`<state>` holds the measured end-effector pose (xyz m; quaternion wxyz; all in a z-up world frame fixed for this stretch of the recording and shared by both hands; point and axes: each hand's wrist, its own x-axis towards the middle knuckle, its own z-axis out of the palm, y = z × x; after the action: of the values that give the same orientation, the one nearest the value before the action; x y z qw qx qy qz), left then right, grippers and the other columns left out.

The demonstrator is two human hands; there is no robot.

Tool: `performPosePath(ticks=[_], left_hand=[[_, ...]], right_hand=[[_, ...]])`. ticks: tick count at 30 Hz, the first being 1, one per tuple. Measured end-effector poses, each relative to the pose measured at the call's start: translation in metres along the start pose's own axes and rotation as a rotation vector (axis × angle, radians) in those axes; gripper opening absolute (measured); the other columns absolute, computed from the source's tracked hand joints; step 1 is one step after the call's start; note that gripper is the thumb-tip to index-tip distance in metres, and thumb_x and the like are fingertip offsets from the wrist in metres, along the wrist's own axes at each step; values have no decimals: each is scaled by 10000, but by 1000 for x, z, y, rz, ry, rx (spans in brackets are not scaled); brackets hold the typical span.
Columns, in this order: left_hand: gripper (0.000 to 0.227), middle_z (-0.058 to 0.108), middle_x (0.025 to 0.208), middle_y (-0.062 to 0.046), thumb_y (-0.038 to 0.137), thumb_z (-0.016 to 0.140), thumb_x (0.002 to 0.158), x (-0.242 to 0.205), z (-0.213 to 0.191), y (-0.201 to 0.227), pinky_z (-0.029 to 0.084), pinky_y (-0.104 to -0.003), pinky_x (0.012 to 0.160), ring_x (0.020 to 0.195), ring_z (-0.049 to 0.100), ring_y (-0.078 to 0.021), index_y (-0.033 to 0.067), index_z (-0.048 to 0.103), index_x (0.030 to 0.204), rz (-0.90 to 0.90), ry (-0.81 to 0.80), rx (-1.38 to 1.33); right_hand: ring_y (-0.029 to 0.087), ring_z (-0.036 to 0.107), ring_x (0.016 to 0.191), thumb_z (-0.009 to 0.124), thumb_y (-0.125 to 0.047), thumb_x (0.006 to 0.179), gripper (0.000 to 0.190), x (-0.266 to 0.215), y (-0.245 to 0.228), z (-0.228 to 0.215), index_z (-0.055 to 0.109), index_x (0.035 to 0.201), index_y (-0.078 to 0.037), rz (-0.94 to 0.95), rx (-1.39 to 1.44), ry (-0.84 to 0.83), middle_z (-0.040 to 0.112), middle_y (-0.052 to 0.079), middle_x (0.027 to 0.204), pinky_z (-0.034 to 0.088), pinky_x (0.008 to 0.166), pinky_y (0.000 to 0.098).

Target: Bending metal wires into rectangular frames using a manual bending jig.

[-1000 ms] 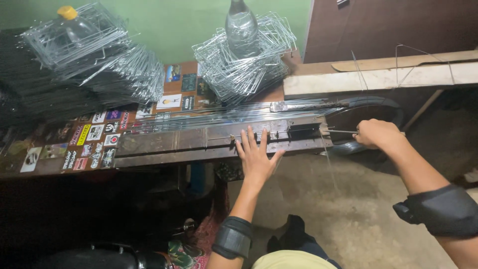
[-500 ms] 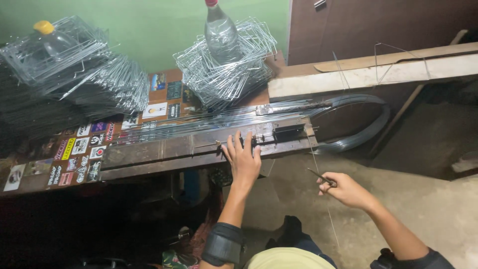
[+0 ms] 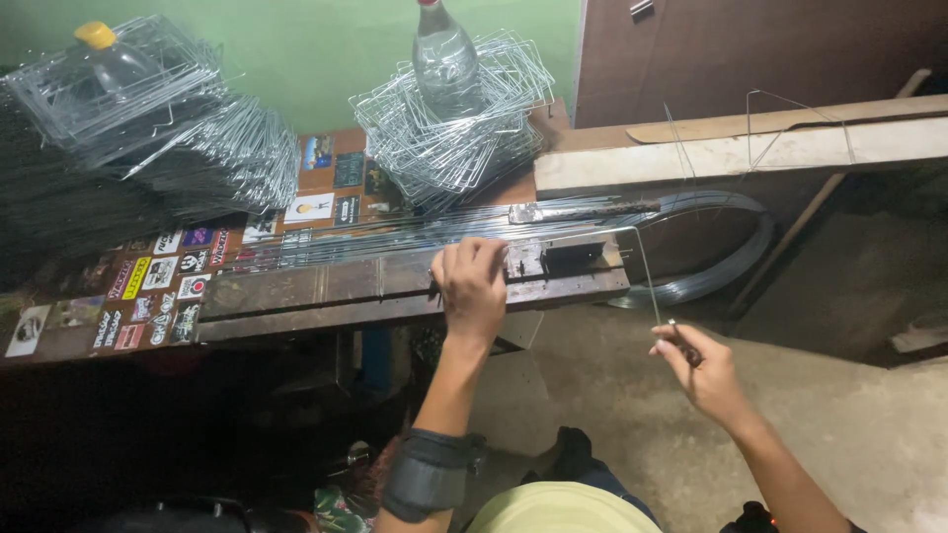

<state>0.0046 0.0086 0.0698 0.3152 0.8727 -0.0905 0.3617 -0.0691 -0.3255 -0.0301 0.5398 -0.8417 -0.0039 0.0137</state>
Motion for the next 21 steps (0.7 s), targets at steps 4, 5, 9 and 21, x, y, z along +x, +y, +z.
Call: performPosePath(ticks=[4, 5, 9, 21], left_hand=[[109, 655, 970, -55, 56, 716, 916, 2, -36, 13, 472, -419, 895, 966, 620, -299, 95, 705, 1018, -24, 58, -50], [96, 660, 959, -68, 56, 716, 921, -1, -43, 14, 489, -419, 851, 941, 629, -313, 91, 704, 1010, -53, 62, -46], [153, 696, 995, -121, 50, 669, 919, -21, -63, 13, 525, -450, 788, 935, 671, -369, 74, 703, 1067, -151, -11, -71], [339, 722, 1097, -184, 108, 666, 921, -143, -6, -32, 554, -486, 786, 994, 682, -414, 108, 655, 1260, -391, -366, -194]], right_hand=[[70, 604, 706, 686, -99, 956, 261, 0, -24, -10, 719, 1194, 1, -166, -8, 121, 770, 51, 898, 479, 631, 224], [72, 649, 770, 666, -98, 978, 237, 1, -31, -13, 726, 1180, 9, -204, -54, 186, 774, 65, 923, 507, 676, 227], [135, 723, 822, 669, -100, 1019, 194, 11, -49, -23, 744, 1164, 3, -289, -219, 325, 772, 115, 945, 542, 733, 261], [356, 723, 862, 670, -361, 943, 226, 99, -58, -44, 803, 1058, -219, -186, -925, 192, 761, 110, 944, 567, 729, 478]])
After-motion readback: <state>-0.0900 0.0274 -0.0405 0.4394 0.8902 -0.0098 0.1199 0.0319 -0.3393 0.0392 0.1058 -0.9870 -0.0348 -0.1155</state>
